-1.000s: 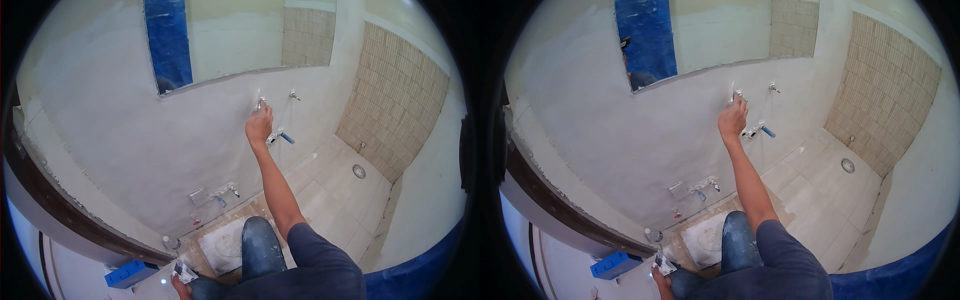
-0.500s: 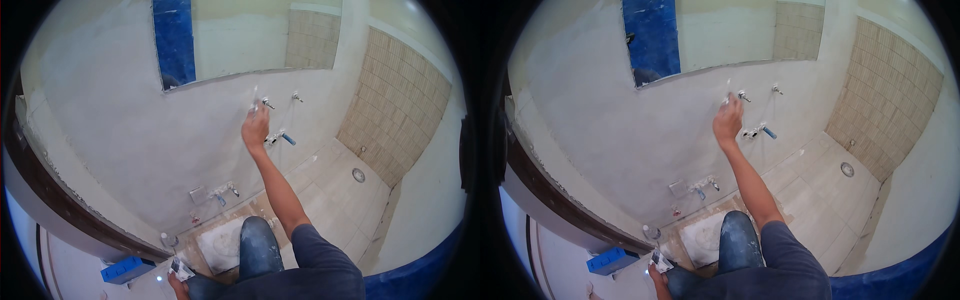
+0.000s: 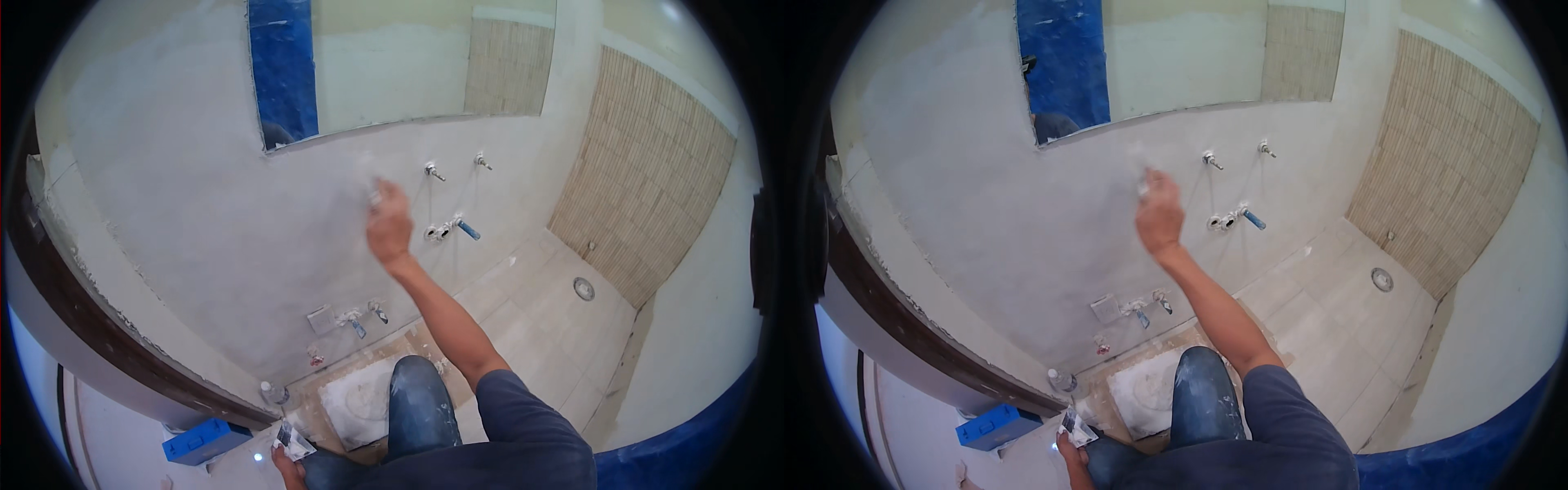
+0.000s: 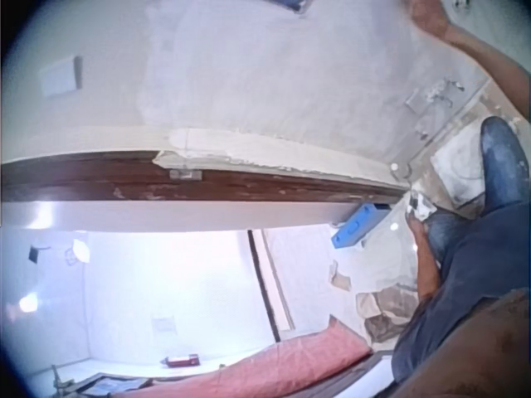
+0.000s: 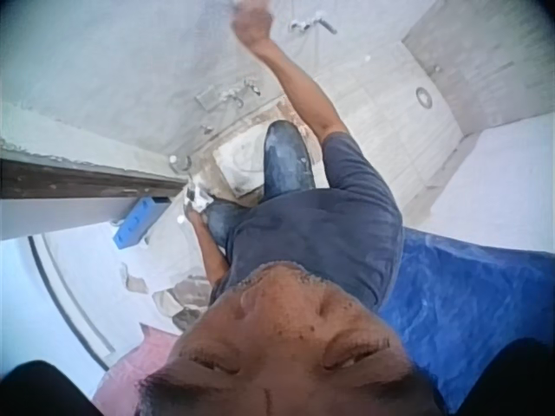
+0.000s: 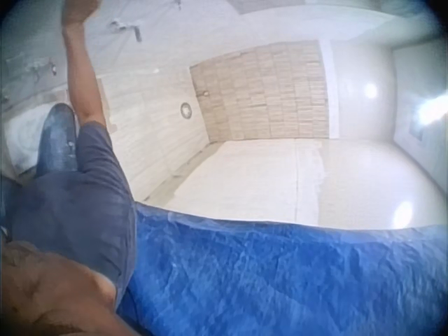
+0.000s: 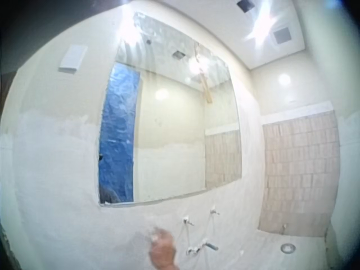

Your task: The person mixes plaster using putty knives, then applies and smooths the plaster onto the bathroom wall around the pipes.

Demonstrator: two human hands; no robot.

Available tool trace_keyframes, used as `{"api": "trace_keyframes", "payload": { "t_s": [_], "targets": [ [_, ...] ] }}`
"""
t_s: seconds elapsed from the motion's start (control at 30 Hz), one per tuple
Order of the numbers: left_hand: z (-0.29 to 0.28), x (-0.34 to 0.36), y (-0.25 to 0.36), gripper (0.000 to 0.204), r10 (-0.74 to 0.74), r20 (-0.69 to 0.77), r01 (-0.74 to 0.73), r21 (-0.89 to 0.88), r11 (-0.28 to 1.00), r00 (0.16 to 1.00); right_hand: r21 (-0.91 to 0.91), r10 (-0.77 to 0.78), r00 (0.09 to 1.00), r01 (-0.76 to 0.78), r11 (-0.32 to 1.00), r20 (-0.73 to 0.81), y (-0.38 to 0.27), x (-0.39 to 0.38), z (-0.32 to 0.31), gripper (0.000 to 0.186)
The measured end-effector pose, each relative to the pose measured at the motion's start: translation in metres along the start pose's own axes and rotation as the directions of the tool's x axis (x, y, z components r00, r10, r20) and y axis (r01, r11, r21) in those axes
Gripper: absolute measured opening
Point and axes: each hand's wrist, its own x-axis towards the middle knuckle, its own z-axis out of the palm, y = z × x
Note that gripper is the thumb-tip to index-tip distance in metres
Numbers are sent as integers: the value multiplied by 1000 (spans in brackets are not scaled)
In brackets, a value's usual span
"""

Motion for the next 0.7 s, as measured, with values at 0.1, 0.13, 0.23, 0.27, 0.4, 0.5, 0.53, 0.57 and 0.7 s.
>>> {"api": "trace_keyframes", "payload": {
  "t_s": [0.1, 0.13, 0.23, 0.27, 0.4, 0.5, 0.53, 0.57, 0.7],
  "targets": [
    [15, -4, -5, 32, -70, -8, 70, 0, 998, 998, 96, 377, 922, -369, 924, -91, 54, 54, -34, 47],
    [13, -3, -6, 32, -61, -1, 61, -1, 998, 998, 77, 497, 865, -491, 868, -76, 64, 70, -36, 48],
    [2, 2, -5, 31, -20, 23, 20, -9, 1000, 1000, 68, 606, 792, -611, 789, 78, 63, 100, -36, 51],
    [-2, 2, -5, 31, 3, 41, -2, -9, 1000, 999, 72, 603, 794, -608, 791, 83, 55, 102, -33, 51],
    [7, 1, -8, 31, -48, 6, 49, -3, 999, 999, -90, 500, 864, -503, 860, -58, 33, 88, -10, 53],
    [4, 0, -3, 34, -33, 17, 33, -22, 999, 999, -166, 195, 978, -204, 965, -67, -9, 47, 13, 56],
    [-1, 0, -1, 32, -10, 19, 10, -18, 1000, 1000, -153, 198, 978, -205, 967, -61, -24, 34, 9, 56],
    [-3, -2, 0, 30, -1, 29, 1, -11, 1000, 1000, -122, 57, 992, -44, 992, 110, -33, 19, 1, 56],
    [10, -6, -2, 30, -45, 4, 45, -17, 999, 999, 16, -73, 984, 71, 997, 165, -1, -4, -19, 53]
  ]
}}
